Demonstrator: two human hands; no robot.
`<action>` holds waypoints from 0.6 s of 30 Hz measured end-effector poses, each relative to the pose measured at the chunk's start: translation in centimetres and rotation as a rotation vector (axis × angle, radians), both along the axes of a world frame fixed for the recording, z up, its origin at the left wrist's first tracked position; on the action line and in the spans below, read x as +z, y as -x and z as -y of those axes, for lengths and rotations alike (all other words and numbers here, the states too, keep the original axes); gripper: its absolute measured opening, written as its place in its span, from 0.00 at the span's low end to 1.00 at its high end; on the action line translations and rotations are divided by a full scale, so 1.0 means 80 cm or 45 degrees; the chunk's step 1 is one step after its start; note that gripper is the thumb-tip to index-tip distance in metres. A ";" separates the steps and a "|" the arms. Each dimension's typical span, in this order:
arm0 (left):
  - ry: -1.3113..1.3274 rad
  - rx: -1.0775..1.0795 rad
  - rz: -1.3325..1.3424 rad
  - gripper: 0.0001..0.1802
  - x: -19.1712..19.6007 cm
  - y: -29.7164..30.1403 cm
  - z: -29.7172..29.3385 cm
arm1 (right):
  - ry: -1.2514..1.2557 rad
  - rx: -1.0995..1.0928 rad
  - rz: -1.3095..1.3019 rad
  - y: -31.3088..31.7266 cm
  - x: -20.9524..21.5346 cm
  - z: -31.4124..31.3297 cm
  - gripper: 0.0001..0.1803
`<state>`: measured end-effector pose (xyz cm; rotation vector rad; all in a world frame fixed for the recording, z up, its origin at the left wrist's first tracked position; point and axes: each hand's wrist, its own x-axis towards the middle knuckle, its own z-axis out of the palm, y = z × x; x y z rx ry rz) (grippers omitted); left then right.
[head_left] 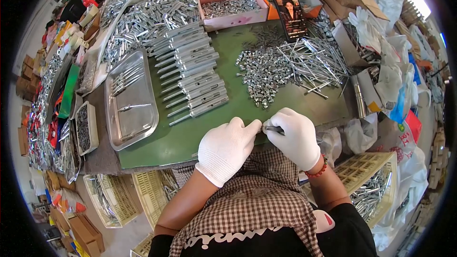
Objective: Manually assembling small metal components by inserting pins into sleeves at a workbench.
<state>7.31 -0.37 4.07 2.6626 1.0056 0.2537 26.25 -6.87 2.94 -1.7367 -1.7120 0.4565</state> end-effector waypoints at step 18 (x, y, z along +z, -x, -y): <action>-0.090 -0.064 -0.121 0.17 -0.002 -0.001 -0.002 | 0.002 -0.094 -1.614 0.000 -0.003 -0.019 0.19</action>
